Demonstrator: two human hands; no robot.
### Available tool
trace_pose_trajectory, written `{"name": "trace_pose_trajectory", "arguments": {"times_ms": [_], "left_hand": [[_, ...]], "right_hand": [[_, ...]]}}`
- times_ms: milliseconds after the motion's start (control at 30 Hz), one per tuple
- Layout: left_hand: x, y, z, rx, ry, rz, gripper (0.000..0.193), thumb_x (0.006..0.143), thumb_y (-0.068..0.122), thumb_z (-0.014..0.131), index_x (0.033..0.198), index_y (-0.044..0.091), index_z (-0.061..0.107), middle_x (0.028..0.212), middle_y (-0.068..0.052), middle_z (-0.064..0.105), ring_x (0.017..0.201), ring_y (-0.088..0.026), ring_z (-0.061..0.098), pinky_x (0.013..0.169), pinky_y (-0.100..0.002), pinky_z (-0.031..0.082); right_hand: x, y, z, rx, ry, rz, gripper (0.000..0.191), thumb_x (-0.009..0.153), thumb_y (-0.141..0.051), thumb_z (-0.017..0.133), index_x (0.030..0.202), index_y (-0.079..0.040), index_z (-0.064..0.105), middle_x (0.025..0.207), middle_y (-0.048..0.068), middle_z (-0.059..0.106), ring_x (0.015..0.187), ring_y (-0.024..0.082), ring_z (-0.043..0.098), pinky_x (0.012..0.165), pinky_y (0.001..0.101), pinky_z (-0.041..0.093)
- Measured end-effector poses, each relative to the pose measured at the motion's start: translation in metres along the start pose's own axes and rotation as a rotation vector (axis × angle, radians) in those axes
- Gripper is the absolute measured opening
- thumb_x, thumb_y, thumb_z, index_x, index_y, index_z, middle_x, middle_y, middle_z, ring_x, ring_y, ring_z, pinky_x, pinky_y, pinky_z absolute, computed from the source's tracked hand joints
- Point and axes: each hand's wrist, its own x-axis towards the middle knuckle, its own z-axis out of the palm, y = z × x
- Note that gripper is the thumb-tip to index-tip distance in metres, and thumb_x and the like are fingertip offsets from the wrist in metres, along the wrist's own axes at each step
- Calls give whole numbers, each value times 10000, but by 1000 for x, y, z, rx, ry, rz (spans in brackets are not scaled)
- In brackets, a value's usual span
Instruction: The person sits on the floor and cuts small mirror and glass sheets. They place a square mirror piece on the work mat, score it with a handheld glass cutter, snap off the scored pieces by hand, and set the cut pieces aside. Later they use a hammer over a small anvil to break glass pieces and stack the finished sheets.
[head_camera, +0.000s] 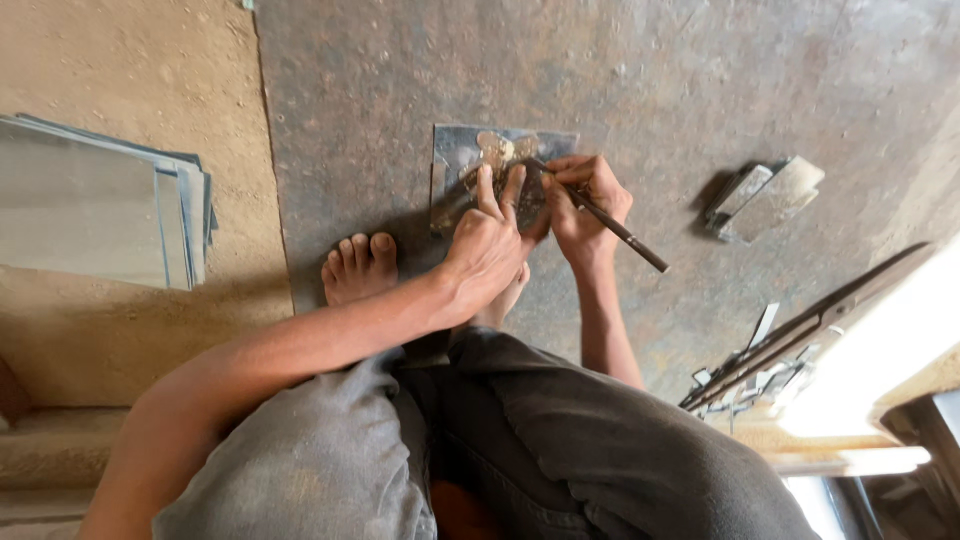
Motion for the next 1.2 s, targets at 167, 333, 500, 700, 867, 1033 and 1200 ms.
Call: {"name": "trace_pose_trajectory", "arguments": {"times_ms": [167, 333, 500, 700, 867, 1033, 1200], "left_hand": [[-9, 5, -6, 60, 30, 12, 766, 909, 408, 538, 1597, 195, 276, 1517, -370, 320, 1246, -660, 482, 339, -330, 424], [-13, -3, -11, 294, -142, 139, 565, 1022, 447, 479, 1281, 2, 710, 1541, -419, 345, 1243, -657, 503, 374, -306, 383], [-15, -9, -12, 300, -184, 206, 472, 1031, 331, 492, 1169, -3, 796, 1540, -440, 361, 1211, -652, 541, 375, -306, 366], [-11, -1, -3, 215, 25, 47, 659, 919, 167, 481, 1558, 281, 368, 1513, -365, 344, 1183, -636, 559, 330, -294, 406], [-17, 0, -3, 272, -31, 96, 655, 946, 191, 449, 1594, 224, 360, 1535, -387, 348, 1165, -656, 556, 329, -294, 377], [-22, 0, -5, 378, -177, 140, 425, 970, 151, 497, 1337, 5, 653, 1585, -407, 331, 1218, -674, 516, 335, -307, 354], [-10, -2, 5, 299, 46, 46, 686, 898, 89, 528, 1564, 80, 362, 1455, -406, 413, 902, -458, 695, 339, -267, 366]], "right_hand": [[-20, -3, 19, 503, 275, 294, 159, 934, 48, 750, 943, -4, 600, 1054, 136, 733, 795, 104, 632, 682, 254, 533], [-15, -6, 27, 391, 232, 217, 181, 967, 24, 754, 957, -1, 574, 1066, 134, 739, 807, 94, 613, 708, 244, 523], [-14, -8, 18, 236, 84, 197, 199, 933, 28, 755, 932, -4, 559, 1058, 138, 747, 875, 93, 662, 750, 243, 566], [-24, 12, -6, 226, 19, 84, 175, 946, 76, 753, 946, 32, 584, 1090, 169, 731, 947, 127, 662, 836, 269, 561], [-56, 10, 7, 134, 122, 120, 140, 922, 49, 747, 928, 22, 609, 1063, 159, 745, 823, 108, 664, 685, 247, 542], [-46, -16, 10, -37, -59, -114, 152, 917, -20, 787, 924, -40, 636, 1054, 122, 751, 857, 153, 709, 687, 290, 583], [48, -20, -41, -562, -661, -543, 144, 763, -123, 795, 835, -130, 670, 865, 64, 734, 748, 226, 664, 647, 377, 538]]}}
